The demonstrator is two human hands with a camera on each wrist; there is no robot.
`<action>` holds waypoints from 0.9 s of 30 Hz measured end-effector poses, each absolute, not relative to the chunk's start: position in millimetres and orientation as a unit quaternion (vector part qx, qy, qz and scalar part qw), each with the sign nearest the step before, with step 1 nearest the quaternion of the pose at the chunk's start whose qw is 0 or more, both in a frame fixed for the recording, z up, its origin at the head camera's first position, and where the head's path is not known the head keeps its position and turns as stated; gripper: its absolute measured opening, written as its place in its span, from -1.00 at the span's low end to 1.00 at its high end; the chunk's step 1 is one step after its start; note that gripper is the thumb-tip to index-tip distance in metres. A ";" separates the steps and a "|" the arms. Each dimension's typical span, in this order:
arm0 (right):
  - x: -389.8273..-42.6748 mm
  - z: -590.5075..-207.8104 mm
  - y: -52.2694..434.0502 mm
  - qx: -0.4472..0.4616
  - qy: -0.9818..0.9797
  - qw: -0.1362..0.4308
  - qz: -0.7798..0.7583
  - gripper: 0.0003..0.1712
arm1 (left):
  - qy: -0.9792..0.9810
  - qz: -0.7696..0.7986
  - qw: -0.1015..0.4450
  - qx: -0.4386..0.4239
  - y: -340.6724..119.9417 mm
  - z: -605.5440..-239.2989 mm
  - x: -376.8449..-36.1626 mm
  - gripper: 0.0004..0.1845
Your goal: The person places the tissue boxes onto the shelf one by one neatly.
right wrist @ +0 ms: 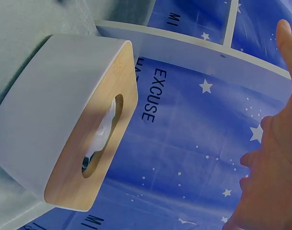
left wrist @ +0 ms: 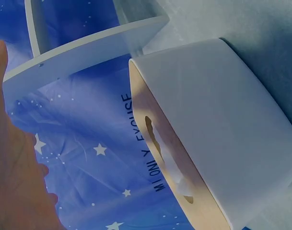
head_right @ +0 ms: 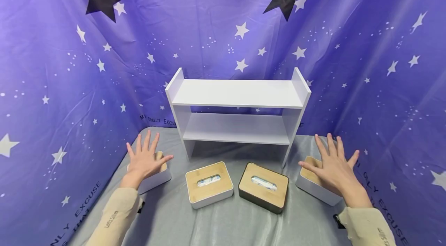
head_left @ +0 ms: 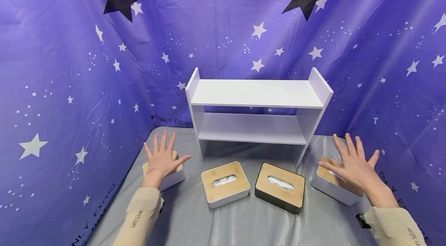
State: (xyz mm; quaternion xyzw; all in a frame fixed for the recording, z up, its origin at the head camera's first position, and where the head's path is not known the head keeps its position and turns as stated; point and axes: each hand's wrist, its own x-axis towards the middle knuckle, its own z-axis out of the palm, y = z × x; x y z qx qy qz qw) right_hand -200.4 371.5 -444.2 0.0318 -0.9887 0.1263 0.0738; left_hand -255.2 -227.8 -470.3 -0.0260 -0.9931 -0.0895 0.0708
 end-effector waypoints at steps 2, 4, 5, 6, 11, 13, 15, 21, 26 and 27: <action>-200.4 -444.8 370.2 0.034 -0.988 0.074 0.130 0.28 | -0.993 -0.089 0.069 -0.027 -227.0 -471.0 -255.4 0.19; -200.3 -445.5 369.1 0.036 -0.988 0.076 0.133 0.28 | -0.994 -0.086 0.068 -0.027 -225.8 -471.5 -255.5 0.19; -200.2 -446.0 368.6 0.037 -0.987 0.076 0.135 0.28 | -0.993 -0.087 0.069 -0.028 -225.1 -471.7 -255.5 0.19; -200.0 -446.4 368.0 0.039 -0.987 0.076 0.136 0.27 | -0.993 -0.086 0.070 -0.029 -224.5 -471.8 -255.5 0.19; -199.9 -448.9 364.9 0.043 -0.986 0.082 0.135 0.26 | -0.993 -0.086 0.078 -0.036 -221.1 -473.4 -255.6 0.18; -200.0 -449.7 363.4 0.043 -0.987 0.086 0.132 0.27 | -0.992 -0.087 0.084 -0.039 -220.0 -474.7 -255.6 0.18; -199.8 -450.1 361.8 0.045 -0.987 0.090 0.128 0.27 | -0.991 -0.087 0.089 -0.042 -219.0 -476.0 -255.2 0.18; -199.1 -450.4 357.5 0.052 -0.987 0.094 0.123 0.26 | -0.990 -0.090 0.099 -0.045 -216.0 -479.5 -253.7 0.18; -198.7 -451.8 355.1 0.054 -0.987 0.096 0.118 0.25 | -0.990 -0.097 0.093 -0.045 -213.7 -480.1 -252.7 0.18; -198.5 -452.0 354.5 0.055 -0.987 0.097 0.118 0.25 | -0.990 -0.098 0.092 -0.045 -213.3 -480.0 -252.5 0.18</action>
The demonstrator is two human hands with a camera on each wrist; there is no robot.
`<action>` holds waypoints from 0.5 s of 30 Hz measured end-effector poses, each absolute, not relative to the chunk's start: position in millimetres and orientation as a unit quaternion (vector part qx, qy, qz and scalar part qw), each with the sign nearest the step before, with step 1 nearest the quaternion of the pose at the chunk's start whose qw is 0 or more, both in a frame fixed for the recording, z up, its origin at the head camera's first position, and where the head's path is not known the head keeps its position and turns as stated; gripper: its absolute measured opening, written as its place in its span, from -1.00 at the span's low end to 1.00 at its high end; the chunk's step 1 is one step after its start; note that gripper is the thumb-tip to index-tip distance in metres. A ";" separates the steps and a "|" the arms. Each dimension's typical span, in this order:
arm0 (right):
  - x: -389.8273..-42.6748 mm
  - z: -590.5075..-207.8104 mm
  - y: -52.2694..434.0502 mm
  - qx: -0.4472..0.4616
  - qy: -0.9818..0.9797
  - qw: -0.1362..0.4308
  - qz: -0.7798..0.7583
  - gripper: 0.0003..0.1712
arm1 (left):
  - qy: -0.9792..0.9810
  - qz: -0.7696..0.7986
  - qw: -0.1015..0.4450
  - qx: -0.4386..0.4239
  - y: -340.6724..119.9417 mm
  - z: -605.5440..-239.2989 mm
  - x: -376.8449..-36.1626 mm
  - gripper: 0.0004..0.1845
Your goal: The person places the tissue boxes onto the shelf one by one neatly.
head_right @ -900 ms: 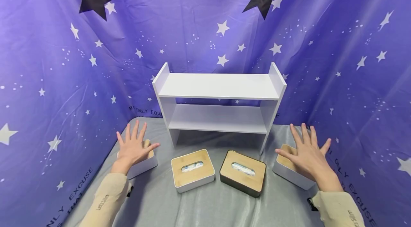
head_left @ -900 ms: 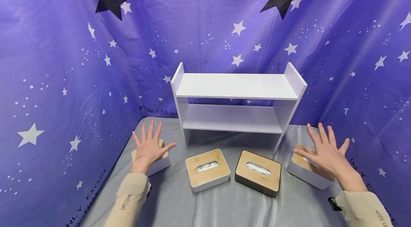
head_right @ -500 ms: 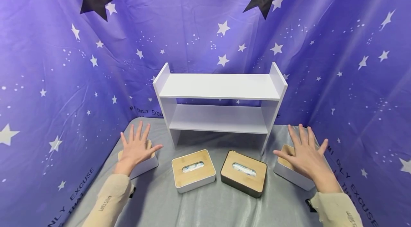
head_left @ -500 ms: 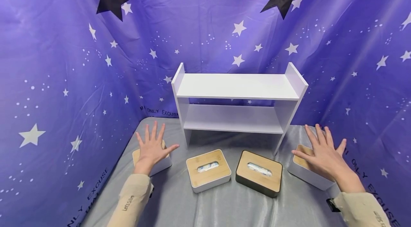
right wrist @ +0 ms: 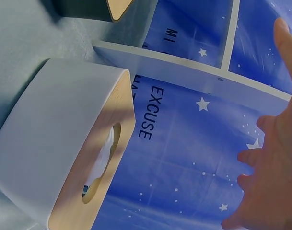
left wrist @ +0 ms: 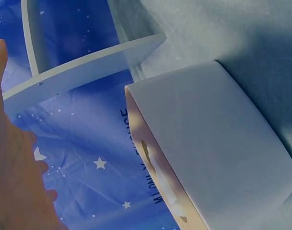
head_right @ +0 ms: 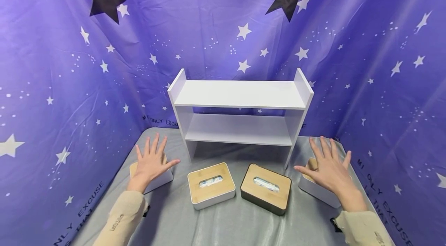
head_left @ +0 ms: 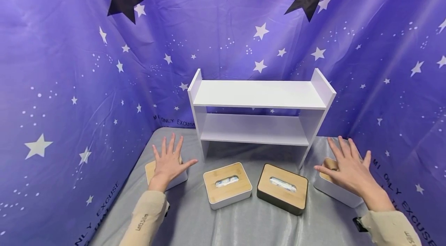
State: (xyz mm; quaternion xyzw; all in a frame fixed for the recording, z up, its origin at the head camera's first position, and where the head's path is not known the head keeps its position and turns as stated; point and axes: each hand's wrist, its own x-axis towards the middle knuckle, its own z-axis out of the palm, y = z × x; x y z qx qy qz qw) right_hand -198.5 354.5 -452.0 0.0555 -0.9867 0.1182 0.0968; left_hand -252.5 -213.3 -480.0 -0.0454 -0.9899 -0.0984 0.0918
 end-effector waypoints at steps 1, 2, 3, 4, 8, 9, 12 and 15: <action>-198.4 -452.3 354.1 0.055 -0.987 0.097 0.119 0.24 | -0.990 -0.098 0.091 -0.045 -212.8 -480.1 -252.5 0.18; -198.2 -452.2 353.5 0.057 -0.986 0.098 0.120 0.24 | -0.990 -0.098 0.090 -0.046 -212.5 -480.3 -252.4 0.18; -197.7 -451.9 352.9 0.059 -0.986 0.098 0.122 0.24 | -0.990 -0.096 0.090 -0.046 -212.2 -480.5 -252.4 0.17; -197.6 -451.8 352.4 0.061 -0.986 0.098 0.123 0.24 | -0.990 -0.095 0.090 -0.047 -212.0 -480.8 -252.3 0.17; -196.9 -449.7 350.3 0.072 -0.984 0.103 0.122 0.25 | -0.991 -0.089 0.088 -0.049 -210.8 -482.2 -251.8 0.17; -197.1 -449.5 350.0 0.076 -0.984 0.106 0.121 0.25 | -0.991 -0.089 0.087 -0.050 -210.5 -482.4 -251.7 0.17; -197.8 -449.4 349.2 0.086 -0.983 0.113 0.116 0.26 | -0.991 -0.092 0.084 -0.054 -209.4 -483.1 -251.6 0.17; -199.5 -450.5 348.7 0.098 -0.981 0.125 0.111 0.28 | -0.990 -0.094 0.084 -0.057 -208.3 -484.4 -251.7 0.16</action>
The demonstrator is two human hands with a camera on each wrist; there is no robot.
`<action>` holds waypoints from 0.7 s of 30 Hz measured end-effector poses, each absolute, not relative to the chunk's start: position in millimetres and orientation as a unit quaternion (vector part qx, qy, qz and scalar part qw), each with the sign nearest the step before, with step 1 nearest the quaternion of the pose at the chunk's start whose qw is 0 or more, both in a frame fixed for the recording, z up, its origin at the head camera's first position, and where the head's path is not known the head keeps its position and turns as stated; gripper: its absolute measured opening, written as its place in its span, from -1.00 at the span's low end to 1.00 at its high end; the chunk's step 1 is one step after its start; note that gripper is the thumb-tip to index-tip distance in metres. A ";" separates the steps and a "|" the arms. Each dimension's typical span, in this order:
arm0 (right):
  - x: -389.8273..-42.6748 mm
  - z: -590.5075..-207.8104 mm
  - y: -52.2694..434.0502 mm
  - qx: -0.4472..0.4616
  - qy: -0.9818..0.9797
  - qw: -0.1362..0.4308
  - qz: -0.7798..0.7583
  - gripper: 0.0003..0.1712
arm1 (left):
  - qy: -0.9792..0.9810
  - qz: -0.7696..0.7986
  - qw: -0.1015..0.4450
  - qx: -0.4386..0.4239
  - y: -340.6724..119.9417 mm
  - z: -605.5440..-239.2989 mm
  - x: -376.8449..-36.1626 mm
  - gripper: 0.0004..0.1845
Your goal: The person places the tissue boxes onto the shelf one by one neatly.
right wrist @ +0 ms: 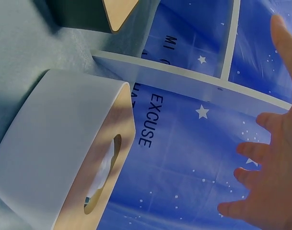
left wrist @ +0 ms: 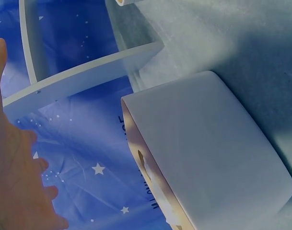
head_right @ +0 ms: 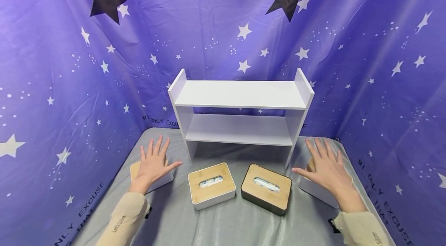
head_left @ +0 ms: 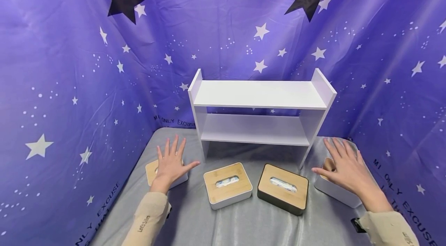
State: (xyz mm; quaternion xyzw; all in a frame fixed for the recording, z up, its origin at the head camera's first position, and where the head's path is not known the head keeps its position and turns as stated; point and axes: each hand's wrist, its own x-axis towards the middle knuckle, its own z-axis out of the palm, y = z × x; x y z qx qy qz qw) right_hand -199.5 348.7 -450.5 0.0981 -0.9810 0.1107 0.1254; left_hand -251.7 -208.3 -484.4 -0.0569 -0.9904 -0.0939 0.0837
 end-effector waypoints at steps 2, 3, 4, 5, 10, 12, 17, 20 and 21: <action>-200.6 -451.6 348.4 0.108 -0.979 0.134 0.105 0.29 | -0.990 -0.094 0.085 -0.060 -207.7 -485.7 -251.9 0.16; -201.3 -452.0 348.4 0.113 -0.978 0.141 0.103 0.30 | -0.990 -0.094 0.085 -0.061 -207.3 -486.2 -251.9 0.17; -201.7 -452.3 348.5 0.119 -0.977 0.147 0.103 0.30 | -0.990 -0.093 0.086 -0.062 -207.0 -487.0 -252.0 0.17; -202.2 -452.8 348.5 0.125 -0.975 0.152 0.100 0.31 | -0.990 -0.093 0.087 -0.063 -206.7 -487.5 -252.1 0.17; -203.7 -456.1 348.8 0.153 -0.970 0.165 0.095 0.30 | -0.990 -0.093 0.084 -0.069 -204.9 -488.1 -252.1 0.17; -203.4 -456.8 348.1 0.157 -0.969 0.164 0.098 0.30 | -0.990 -0.092 0.077 -0.070 -203.9 -487.3 -251.8 0.17; -203.0 -455.3 344.9 0.162 -0.968 0.158 0.113 0.27 | -0.991 -0.084 0.073 -0.073 -202.0 -487.0 -251.3 0.17; -203.0 -455.0 343.1 0.161 -0.967 0.149 0.126 0.25 | -0.991 -0.082 0.079 -0.076 -201.5 -488.5 -251.1 0.17; -202.9 -455.4 342.7 0.160 -0.968 0.146 0.129 0.24 | -0.990 -0.083 0.080 -0.078 -201.5 -489.0 -251.2 0.18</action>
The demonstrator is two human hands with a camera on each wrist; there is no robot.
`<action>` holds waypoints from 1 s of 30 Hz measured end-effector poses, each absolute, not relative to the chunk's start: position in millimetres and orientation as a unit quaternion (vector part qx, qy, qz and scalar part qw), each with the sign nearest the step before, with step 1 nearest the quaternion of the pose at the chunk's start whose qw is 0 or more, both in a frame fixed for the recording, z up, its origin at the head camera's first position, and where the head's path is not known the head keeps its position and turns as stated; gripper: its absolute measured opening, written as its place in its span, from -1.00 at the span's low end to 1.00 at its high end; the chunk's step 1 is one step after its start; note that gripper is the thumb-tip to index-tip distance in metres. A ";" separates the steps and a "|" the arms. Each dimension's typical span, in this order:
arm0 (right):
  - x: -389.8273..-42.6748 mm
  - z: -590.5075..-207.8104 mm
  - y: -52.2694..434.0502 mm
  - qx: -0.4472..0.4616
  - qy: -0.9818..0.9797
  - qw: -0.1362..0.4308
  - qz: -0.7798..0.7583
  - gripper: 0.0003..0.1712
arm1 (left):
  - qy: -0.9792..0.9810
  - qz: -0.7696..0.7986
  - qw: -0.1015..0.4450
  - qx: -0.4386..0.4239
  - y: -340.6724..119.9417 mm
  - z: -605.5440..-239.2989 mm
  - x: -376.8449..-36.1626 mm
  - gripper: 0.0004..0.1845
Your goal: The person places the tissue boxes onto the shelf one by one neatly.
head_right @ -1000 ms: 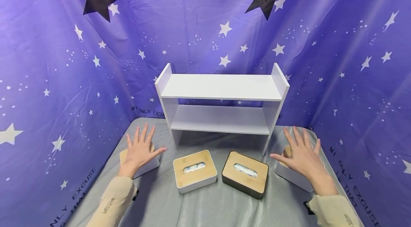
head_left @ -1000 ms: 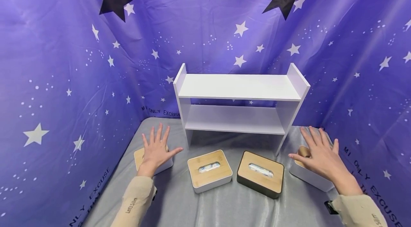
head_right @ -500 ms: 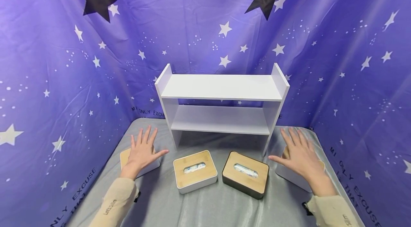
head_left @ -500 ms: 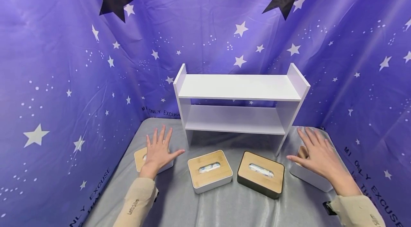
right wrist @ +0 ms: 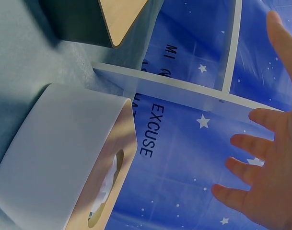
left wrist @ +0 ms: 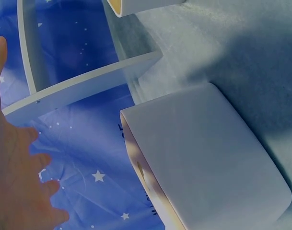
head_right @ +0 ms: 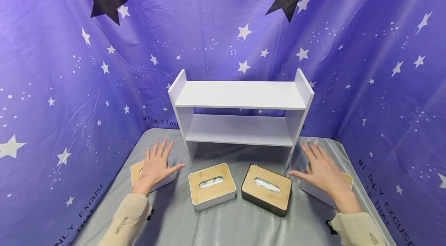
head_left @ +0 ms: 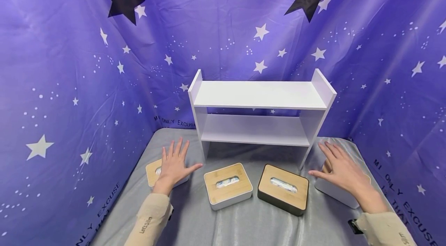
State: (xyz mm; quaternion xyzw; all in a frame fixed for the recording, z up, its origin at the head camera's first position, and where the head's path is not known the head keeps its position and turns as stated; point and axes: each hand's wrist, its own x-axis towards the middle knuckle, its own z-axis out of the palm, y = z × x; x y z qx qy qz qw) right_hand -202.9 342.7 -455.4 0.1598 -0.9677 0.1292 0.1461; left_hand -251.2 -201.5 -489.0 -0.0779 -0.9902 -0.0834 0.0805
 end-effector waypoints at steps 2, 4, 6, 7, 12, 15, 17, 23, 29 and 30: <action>-203.2 -456.2 341.9 0.160 -0.968 0.140 0.136 0.24 | -0.989 -0.086 0.085 -0.081 -201.3 -490.2 -251.5 0.18; -203.2 -456.4 341.1 0.160 -0.968 0.137 0.139 0.24 | -0.989 -0.088 0.086 -0.084 -200.6 -490.5 -251.0 0.17; -203.3 -456.7 340.0 0.161 -0.968 0.135 0.139 0.24 | -0.989 -0.088 0.085 -0.084 -199.6 -490.4 -250.6 0.17; -203.2 -456.6 339.6 0.161 -0.968 0.132 0.140 0.24 | -0.989 -0.087 0.084 -0.084 -199.1 -490.3 -250.5 0.16; -203.6 -456.0 337.1 0.159 -0.968 0.123 0.147 0.24 | -0.989 -0.091 0.081 -0.088 -197.2 -489.0 -249.5 0.15; -204.0 -455.7 334.9 0.158 -0.969 0.119 0.146 0.25 | -0.989 -0.089 0.080 -0.091 -196.5 -489.2 -249.2 0.14; -204.1 -455.6 333.7 0.157 -0.970 0.115 0.144 0.26 | -0.988 -0.088 0.080 -0.093 -195.9 -489.4 -249.1 0.13; -204.4 -455.9 329.5 0.160 -0.970 0.118 0.142 0.23 | -0.986 -0.096 0.084 -0.104 -195.3 -491.2 -249.7 0.11; -204.7 -457.9 326.1 0.160 -0.968 0.130 0.144 0.21 | -0.983 -0.107 0.086 -0.118 -193.6 -490.4 -248.3 0.08; -204.5 -458.3 325.7 0.159 -0.968 0.132 0.145 0.20 | -0.983 -0.107 0.086 -0.119 -193.3 -490.4 -248.1 0.07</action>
